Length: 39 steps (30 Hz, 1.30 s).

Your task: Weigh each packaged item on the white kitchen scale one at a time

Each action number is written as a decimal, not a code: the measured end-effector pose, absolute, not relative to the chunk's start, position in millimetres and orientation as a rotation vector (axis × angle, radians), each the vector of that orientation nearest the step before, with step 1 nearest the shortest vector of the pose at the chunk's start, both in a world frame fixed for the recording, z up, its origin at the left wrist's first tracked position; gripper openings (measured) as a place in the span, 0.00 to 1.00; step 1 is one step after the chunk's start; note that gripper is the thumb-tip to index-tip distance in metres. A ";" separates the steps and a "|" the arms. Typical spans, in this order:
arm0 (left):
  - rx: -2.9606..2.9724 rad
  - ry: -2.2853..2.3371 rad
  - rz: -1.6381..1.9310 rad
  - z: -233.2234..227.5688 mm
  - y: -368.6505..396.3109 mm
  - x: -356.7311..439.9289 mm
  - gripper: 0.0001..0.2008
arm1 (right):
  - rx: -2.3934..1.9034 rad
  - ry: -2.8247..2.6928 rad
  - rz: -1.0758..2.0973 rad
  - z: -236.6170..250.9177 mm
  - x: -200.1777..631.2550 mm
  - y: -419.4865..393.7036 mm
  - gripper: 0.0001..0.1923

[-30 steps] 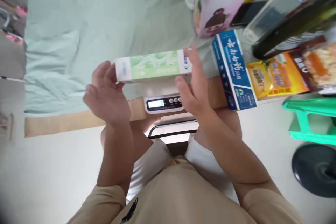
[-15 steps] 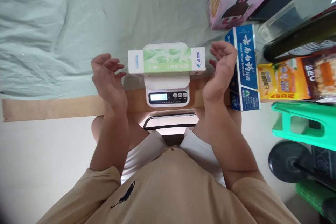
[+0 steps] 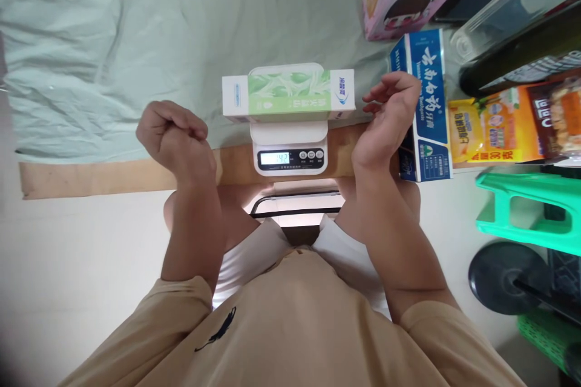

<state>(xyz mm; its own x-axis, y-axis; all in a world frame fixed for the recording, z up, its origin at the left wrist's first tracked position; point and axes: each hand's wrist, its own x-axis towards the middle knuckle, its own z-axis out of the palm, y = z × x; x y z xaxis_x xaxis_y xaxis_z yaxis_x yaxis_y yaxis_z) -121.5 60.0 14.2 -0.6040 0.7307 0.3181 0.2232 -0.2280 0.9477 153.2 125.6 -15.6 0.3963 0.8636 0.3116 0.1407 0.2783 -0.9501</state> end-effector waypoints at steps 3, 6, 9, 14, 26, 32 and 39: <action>1.096 1.638 1.924 14.3 58.5 -116.9 0.18 | -1.218 -1.074 0.650 -16.6 150.5 126.2 0.20; 1.154 1.641 1.867 14.9 58.2 -113.8 0.24 | -1.233 -1.096 0.663 -17.1 149.2 123.8 0.21; 1.248 1.689 1.732 14.6 59.2 -111.7 0.31 | -1.211 -1.102 0.685 -15.7 148.6 120.6 0.21; 1.283 1.734 1.705 9.2 61.3 -114.1 0.35 | -1.255 -1.124 0.679 -11.2 147.0 117.3 0.18; 1.300 1.431 1.392 1.2 62.7 -113.3 0.38 | -1.319 -1.300 0.703 -18.8 149.6 115.3 0.21; 1.255 1.383 1.478 -15.3 68.6 -114.0 0.41 | -1.190 -1.472 0.588 -17.9 143.6 102.7 0.33; 1.364 1.256 1.494 15.5 37.8 -147.1 0.42 | -0.950 -1.558 0.623 2.1 118.8 50.1 0.38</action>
